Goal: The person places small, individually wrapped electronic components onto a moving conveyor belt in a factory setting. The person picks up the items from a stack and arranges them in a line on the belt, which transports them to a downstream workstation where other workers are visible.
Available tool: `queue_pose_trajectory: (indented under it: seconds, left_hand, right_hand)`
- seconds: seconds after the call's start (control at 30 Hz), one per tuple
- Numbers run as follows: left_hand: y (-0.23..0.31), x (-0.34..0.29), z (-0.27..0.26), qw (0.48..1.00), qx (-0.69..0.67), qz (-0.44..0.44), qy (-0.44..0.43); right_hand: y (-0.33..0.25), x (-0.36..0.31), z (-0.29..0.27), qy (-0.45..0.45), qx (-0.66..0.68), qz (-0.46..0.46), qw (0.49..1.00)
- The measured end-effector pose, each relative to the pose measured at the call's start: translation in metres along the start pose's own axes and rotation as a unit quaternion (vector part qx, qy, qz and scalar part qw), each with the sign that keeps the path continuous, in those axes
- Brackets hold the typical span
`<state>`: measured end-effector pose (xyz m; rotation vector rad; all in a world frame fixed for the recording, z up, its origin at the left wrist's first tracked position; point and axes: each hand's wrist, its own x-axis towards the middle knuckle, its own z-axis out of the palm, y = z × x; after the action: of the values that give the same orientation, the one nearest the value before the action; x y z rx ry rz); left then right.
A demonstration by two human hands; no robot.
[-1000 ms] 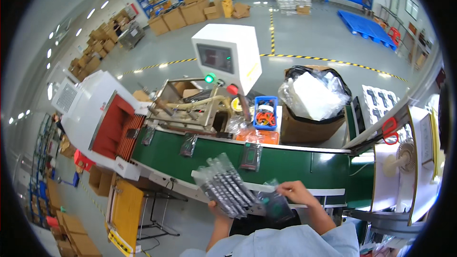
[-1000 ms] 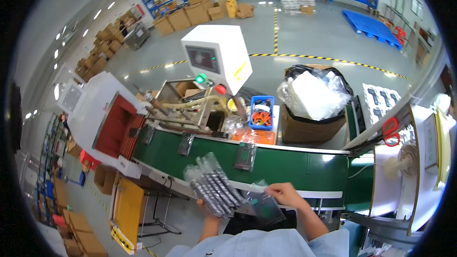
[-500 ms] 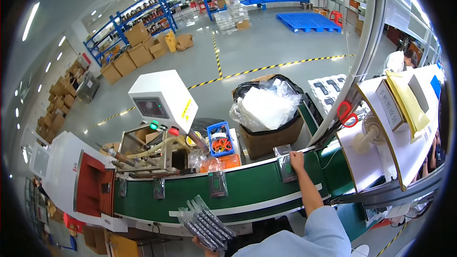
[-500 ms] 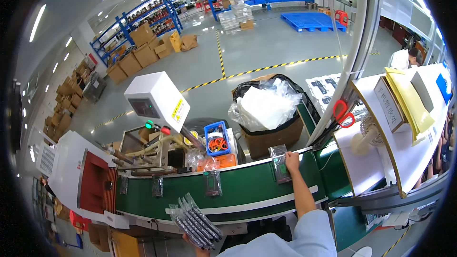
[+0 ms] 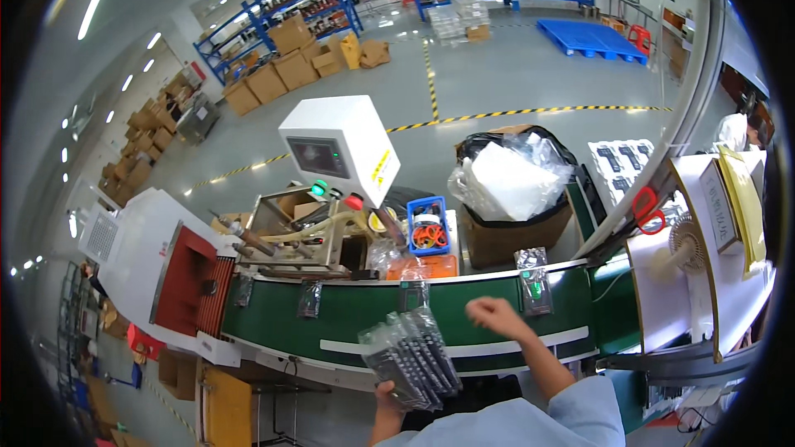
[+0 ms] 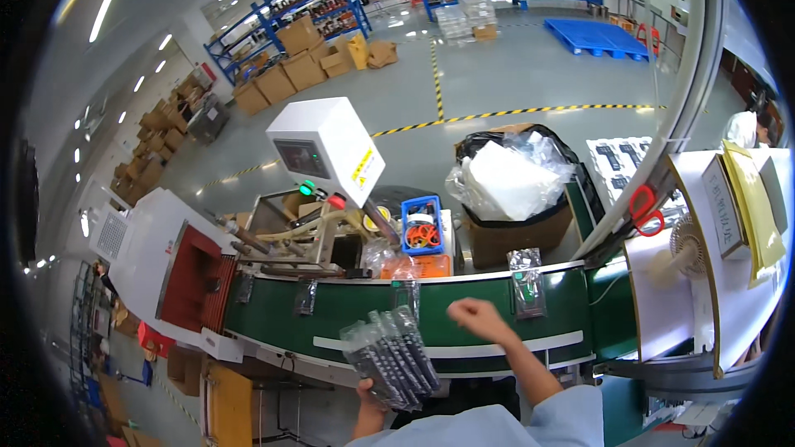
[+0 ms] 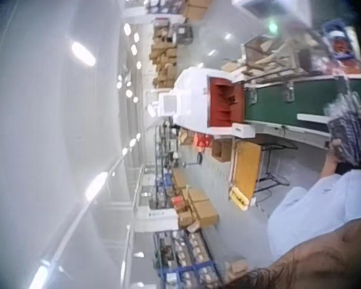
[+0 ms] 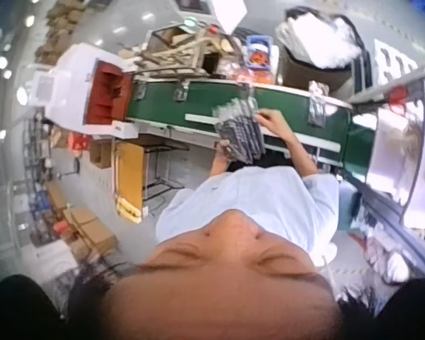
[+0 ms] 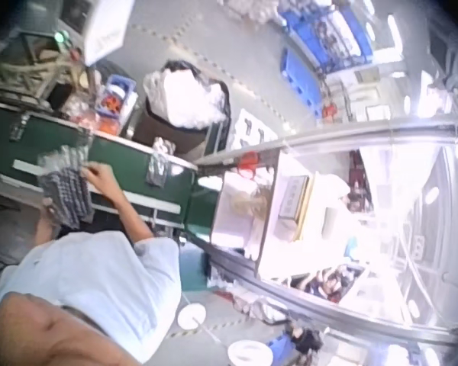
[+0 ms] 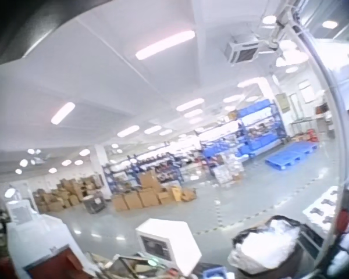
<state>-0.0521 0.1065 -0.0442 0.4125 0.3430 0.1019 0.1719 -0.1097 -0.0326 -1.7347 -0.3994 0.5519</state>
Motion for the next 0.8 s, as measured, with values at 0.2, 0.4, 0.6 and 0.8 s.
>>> queue_pose_trajectory:
  seconds: [0.2,0.4,0.6,0.8]
  left_hand:
    - [-0.004,-0.003,-0.046,0.992,0.023,-0.104,0.069]
    - [-0.01,-0.008,-0.048,0.978,-0.022,-0.145,0.146]
    - [-0.002,-0.002,-0.039,0.988,-0.009,-0.086,0.13]
    - [0.01,0.017,-0.019,0.995,0.043,-0.012,0.093]
  right_hand:
    - [-0.051,-0.021,0.052,-0.103,0.0,-0.053,0.993]
    - [-0.053,-0.026,0.063,-0.041,0.004,-0.024,0.999]
    - [-0.06,-0.031,0.065,0.016,-0.002,-0.096,0.995]
    - [-0.081,-0.043,0.043,-0.06,-0.093,-0.123,0.986]
